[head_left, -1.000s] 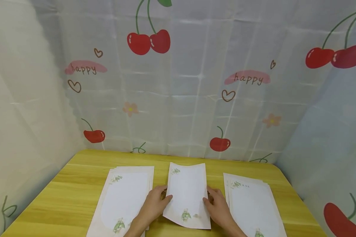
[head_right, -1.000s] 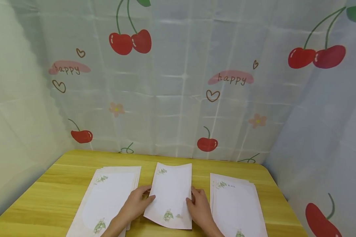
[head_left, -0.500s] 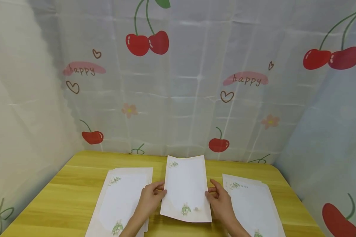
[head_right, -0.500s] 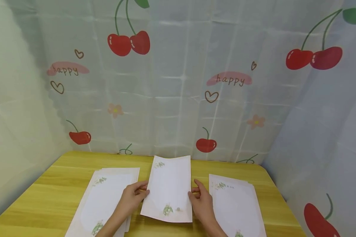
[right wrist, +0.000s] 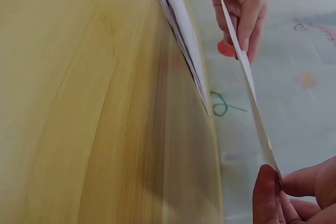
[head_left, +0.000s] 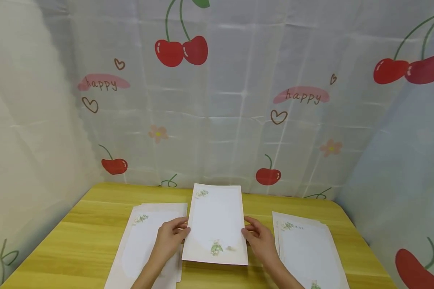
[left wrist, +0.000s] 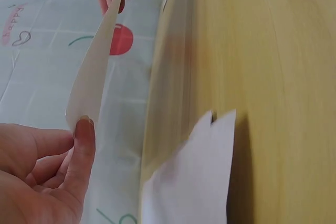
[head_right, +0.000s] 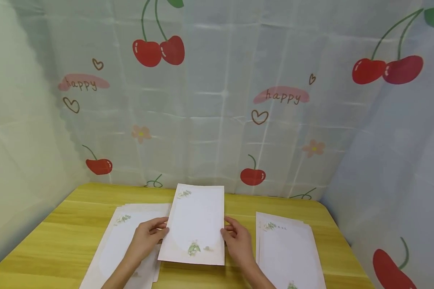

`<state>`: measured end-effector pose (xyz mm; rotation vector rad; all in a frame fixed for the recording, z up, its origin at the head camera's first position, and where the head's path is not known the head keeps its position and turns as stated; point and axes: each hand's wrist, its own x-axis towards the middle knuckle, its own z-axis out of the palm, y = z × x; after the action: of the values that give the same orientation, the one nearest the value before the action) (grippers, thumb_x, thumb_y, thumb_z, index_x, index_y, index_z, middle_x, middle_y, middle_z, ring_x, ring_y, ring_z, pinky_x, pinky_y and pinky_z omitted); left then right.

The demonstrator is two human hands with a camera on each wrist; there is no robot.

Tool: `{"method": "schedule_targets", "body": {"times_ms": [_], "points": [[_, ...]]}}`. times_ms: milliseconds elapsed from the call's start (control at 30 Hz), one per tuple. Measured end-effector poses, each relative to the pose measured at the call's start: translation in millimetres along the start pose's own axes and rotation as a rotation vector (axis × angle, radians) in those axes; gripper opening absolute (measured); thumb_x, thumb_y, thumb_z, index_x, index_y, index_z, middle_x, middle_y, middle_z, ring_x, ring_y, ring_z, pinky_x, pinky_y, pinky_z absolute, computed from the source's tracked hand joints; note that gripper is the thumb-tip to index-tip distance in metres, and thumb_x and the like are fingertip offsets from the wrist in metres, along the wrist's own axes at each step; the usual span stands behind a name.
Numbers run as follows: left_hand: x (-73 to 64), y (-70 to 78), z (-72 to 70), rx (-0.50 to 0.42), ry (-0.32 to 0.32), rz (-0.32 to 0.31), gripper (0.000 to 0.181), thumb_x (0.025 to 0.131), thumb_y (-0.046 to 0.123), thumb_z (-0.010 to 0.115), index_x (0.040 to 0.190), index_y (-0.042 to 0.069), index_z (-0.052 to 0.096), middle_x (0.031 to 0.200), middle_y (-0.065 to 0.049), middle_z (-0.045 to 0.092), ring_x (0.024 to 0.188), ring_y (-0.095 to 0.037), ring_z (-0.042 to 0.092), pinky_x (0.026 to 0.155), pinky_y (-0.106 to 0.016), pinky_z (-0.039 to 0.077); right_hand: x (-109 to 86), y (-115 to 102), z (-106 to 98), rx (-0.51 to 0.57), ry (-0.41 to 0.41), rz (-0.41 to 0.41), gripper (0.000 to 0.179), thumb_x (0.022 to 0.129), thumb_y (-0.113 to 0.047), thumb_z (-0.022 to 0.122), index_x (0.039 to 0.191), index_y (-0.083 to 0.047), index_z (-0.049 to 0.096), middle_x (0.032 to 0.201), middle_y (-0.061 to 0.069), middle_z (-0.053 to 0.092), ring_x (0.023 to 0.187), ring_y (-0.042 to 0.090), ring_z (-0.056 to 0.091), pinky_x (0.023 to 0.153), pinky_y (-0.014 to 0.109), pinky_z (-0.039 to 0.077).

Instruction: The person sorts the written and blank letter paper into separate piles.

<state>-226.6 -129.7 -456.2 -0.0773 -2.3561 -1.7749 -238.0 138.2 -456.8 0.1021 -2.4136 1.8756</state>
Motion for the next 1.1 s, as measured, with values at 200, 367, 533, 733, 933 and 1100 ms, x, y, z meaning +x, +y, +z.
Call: {"method": "schedule_targets", "body": {"times_ms": [200,367,533,733,933,1100], "points": [[-3.1,-2.0,-24.2,0.066,0.064,-0.047,0.030,0.088,-0.006,0.068,0.118,-0.008,0.067,0.092,-0.011,0.068,0.074,-0.019,0.067,0.059,-0.027,0.057,0.9,-2.7,23.5,0.057,-0.102,-0.026,0.046,0.092,0.004,0.064,0.137,0.010,0.051,0.103,0.016,0.063,0.080,0.020,0.061,0.066,0.032,0.058],[-12.7,-6.0,-58.7,0.136,0.090,-0.111,0.031,0.090,-0.005,0.066,0.120,-0.009,0.066,0.096,-0.013,0.069,0.077,-0.019,0.067,0.059,-0.027,0.057,-0.5,-6.6,53.7,0.092,-0.194,-0.046,0.049,0.090,0.006,0.064,0.137,0.012,0.050,0.104,0.015,0.062,0.081,0.021,0.061,0.067,0.036,0.058],[-26.7,-17.9,-102.0,0.255,0.095,-0.169,0.033,0.091,-0.003,0.065,0.123,-0.011,0.063,0.100,-0.017,0.069,0.079,-0.018,0.065,0.060,-0.026,0.056,-5.6,-14.6,99.3,0.135,-0.252,-0.055,0.049,0.088,0.007,0.066,0.134,0.011,0.053,0.102,0.012,0.062,0.079,0.019,0.060,0.066,0.033,0.057],[-43.0,-31.0,-141.8,0.358,0.065,-0.250,0.035,0.093,-0.002,0.062,0.126,-0.013,0.059,0.102,-0.016,0.068,0.091,-0.027,0.067,0.068,-0.028,0.057,-16.7,-22.5,141.5,0.147,-0.318,-0.037,0.050,0.086,0.008,0.067,0.135,0.010,0.054,0.099,0.006,0.061,0.078,0.012,0.060,0.061,0.025,0.055],[-44.5,-35.5,-154.6,0.422,0.035,-0.243,0.035,0.094,0.000,0.062,0.125,-0.015,0.058,0.102,-0.017,0.068,0.095,-0.033,0.066,0.075,-0.033,0.057,-20.1,-26.9,156.0,0.138,-0.338,-0.020,0.053,0.086,0.007,0.068,0.136,0.010,0.053,0.097,0.004,0.057,0.071,0.010,0.055,0.055,0.026,0.054],[-44.8,-37.9,-156.3,0.487,0.008,-0.233,0.035,0.094,0.002,0.064,0.125,-0.014,0.059,0.100,-0.014,0.068,0.090,-0.028,0.066,0.073,-0.032,0.056,-21.0,-24.0,158.5,0.037,-0.331,-0.050,0.047,0.084,0.002,0.073,0.126,0.013,0.058,0.093,0.001,0.056,0.071,0.008,0.050,0.057,0.021,0.047]]}}
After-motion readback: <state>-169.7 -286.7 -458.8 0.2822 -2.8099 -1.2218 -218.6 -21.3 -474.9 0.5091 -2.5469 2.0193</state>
